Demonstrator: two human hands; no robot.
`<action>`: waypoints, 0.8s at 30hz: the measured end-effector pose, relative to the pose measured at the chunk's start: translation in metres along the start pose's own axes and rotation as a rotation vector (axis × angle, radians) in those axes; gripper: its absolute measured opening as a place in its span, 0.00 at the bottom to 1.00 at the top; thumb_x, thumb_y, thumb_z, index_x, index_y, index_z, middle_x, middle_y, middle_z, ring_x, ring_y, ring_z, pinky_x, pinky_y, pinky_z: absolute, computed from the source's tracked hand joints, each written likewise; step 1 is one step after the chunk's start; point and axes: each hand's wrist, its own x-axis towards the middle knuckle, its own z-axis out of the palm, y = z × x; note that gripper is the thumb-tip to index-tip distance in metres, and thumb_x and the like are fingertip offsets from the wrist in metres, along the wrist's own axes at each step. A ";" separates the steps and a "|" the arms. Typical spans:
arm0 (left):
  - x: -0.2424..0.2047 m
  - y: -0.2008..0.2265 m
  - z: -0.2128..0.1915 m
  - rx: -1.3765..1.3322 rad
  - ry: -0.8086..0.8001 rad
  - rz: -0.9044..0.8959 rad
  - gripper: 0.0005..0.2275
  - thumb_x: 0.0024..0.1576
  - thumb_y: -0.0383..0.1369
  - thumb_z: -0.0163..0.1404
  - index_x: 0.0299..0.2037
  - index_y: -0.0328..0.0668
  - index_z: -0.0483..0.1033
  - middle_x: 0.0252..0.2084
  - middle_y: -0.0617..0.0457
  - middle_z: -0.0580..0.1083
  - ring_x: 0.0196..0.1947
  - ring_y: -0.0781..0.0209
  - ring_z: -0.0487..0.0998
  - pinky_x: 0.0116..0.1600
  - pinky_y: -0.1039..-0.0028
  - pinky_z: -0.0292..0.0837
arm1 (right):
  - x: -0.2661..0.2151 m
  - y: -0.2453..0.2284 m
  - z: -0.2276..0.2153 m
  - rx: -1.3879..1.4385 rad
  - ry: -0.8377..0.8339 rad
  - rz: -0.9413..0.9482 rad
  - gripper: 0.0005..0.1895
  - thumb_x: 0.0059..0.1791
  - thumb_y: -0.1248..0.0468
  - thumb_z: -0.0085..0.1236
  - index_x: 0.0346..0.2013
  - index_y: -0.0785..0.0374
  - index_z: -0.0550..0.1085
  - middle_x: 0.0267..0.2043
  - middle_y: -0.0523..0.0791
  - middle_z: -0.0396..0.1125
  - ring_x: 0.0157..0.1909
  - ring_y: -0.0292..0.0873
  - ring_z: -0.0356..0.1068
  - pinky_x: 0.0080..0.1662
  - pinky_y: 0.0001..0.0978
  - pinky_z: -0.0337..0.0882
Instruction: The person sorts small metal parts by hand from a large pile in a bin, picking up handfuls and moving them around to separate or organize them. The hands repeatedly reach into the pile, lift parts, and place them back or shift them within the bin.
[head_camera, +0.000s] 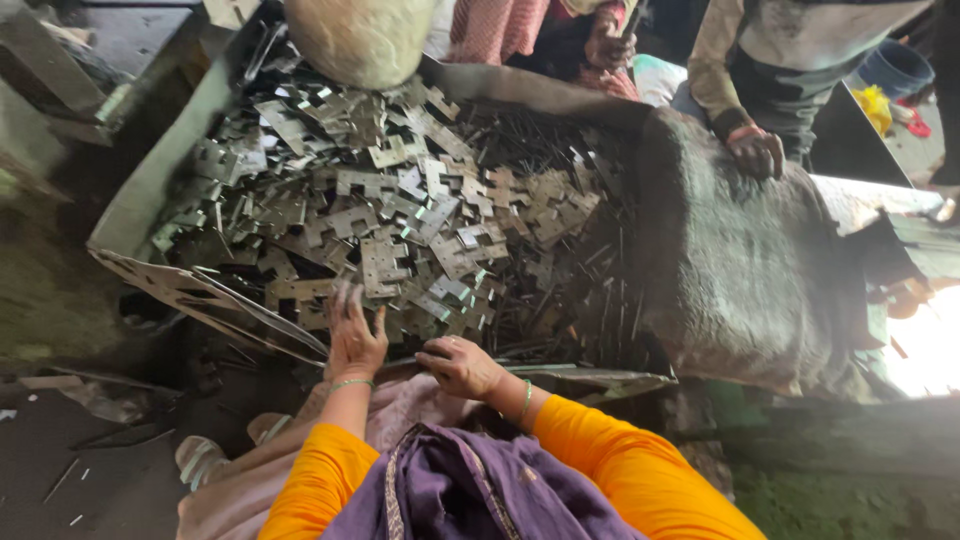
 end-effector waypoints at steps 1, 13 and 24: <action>0.003 0.001 -0.001 -0.009 0.015 0.005 0.26 0.58 0.35 0.55 0.65 0.34 0.63 0.68 0.33 0.62 0.71 0.31 0.57 0.75 0.48 0.51 | 0.003 0.004 0.005 0.002 -0.017 0.012 0.19 0.43 0.70 0.62 0.50 0.62 0.78 0.50 0.52 0.70 0.50 0.55 0.73 0.51 0.44 0.75; 0.004 0.005 -0.011 -0.055 0.007 -0.031 0.25 0.58 0.33 0.55 0.64 0.32 0.64 0.66 0.30 0.64 0.69 0.31 0.61 0.73 0.49 0.55 | 0.020 -0.017 0.002 -0.142 -0.174 -0.003 0.18 0.46 0.64 0.60 0.50 0.66 0.76 0.42 0.47 0.69 0.44 0.49 0.69 0.47 0.40 0.71; 0.003 0.000 -0.008 -0.016 -0.045 -0.035 0.23 0.62 0.34 0.54 0.64 0.30 0.64 0.67 0.28 0.64 0.70 0.29 0.60 0.74 0.47 0.56 | 0.015 -0.004 0.010 -0.193 -0.244 0.021 0.21 0.44 0.61 0.60 0.50 0.64 0.75 0.44 0.46 0.68 0.47 0.49 0.69 0.50 0.42 0.70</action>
